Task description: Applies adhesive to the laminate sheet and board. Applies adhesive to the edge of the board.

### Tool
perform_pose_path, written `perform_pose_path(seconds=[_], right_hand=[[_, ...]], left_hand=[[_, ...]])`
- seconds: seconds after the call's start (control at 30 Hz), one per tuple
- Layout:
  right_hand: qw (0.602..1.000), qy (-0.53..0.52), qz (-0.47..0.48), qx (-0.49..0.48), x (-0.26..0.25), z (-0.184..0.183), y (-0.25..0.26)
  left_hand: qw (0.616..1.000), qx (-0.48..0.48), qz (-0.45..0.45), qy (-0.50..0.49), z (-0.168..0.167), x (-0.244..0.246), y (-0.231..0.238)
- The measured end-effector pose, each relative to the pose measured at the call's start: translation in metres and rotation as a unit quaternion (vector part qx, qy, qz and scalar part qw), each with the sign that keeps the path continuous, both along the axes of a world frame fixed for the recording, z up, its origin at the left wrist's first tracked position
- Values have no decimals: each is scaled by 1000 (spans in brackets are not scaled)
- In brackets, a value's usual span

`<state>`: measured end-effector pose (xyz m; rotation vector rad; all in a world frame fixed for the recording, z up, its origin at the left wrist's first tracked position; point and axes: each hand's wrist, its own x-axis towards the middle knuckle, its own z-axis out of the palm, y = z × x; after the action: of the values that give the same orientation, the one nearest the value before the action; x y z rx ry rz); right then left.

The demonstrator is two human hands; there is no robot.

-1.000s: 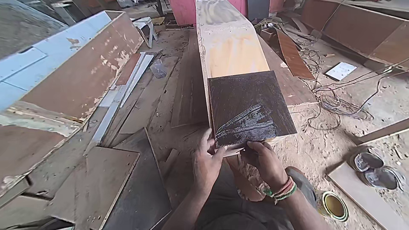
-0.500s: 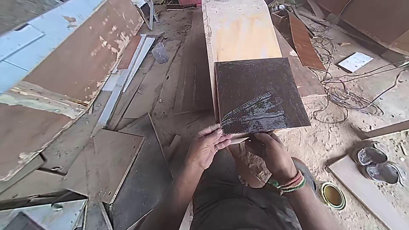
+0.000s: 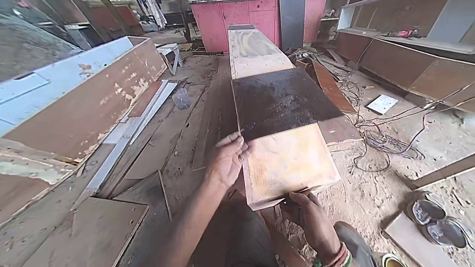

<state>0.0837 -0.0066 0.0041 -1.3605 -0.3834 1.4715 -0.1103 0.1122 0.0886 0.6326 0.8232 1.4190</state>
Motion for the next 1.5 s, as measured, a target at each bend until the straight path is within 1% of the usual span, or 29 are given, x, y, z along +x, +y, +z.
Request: perform_pose_path(seconds=[0.07,0.17,0.27,0.33,0.4,0.5,0.57,0.63,0.73,0.8,0.87,0.9,0.93,0.97,1.0,1.03,1.07,1.1,1.13,1.2,1.27,1.33,1.43,1.5], right_hand=[[1000,-3,-1,0,0,-1,0],[1000,-12,-7,-6,-2,0,1],[1000,-17,-11,-13,-4,0,0],[1000,-18,-12,-11,-3,0,1],[1000,-15,-10,-17,-3,1,1],[1000,-16,-7,-23,-2,3,2],[999,-16,-9,-27,-2,5,3],[999,-20,-11,-34,-3,6,2],[999,-25,-8,-30,-3,5,2],[999,-24,-13,-25,-4,3,2],[999,-25,-23,-16,-3,2,2],[999,-25,-26,-7,-3,3,2],[999,-26,-27,4,-3,4,2],[999,-25,-27,14,-3,4,1],[999,-23,-28,21,-4,3,-1],[999,-25,-29,23,-6,0,-4],[999,-31,-27,23,-6,-4,-5],[999,-39,-25,24,-9,-8,-4],[998,-51,-28,26,-16,-12,-3],[994,-87,-52,36,-34,-21,-4],[989,-136,-60,24,-53,-23,-9],[986,-158,-54,2,-67,-21,-14],[990,-136,-31,-13,-78,-13,-22],[993,-120,-16,1,-86,-4,-29]], left_hand=[[1000,12,2,29,27,-2,51],[999,29,8,36,57,-5,138],[999,22,12,26,75,-5,222],[1000,2,20,13,86,-6,261],[999,-11,23,33,87,-7,289],[995,-42,29,89,81,-7,317],[989,-59,35,133,76,-9,331],[986,-67,36,150,72,-12,338],[987,-50,18,150,72,-17,334],[990,-35,17,137,68,-22,321],[990,4,59,128,51,-27,291],[983,31,105,148,38,-26,268],[966,58,161,194,22,-24,242],[940,87,206,258,0,-20,215],[913,115,224,322,-24,-17,189],[892,129,205,382,-48,-13,163],[876,122,174,432,-67,-9,136],[869,93,143,465,-77,-5,115],[872,68,121,469,-84,-2,102],[880,46,121,458,-87,1,96],[869,73,129,473,-82,1,100],[856,111,141,485,-81,0,103],[835,134,164,508,-84,0,106],[807,132,175,549,-84,-1,110]])
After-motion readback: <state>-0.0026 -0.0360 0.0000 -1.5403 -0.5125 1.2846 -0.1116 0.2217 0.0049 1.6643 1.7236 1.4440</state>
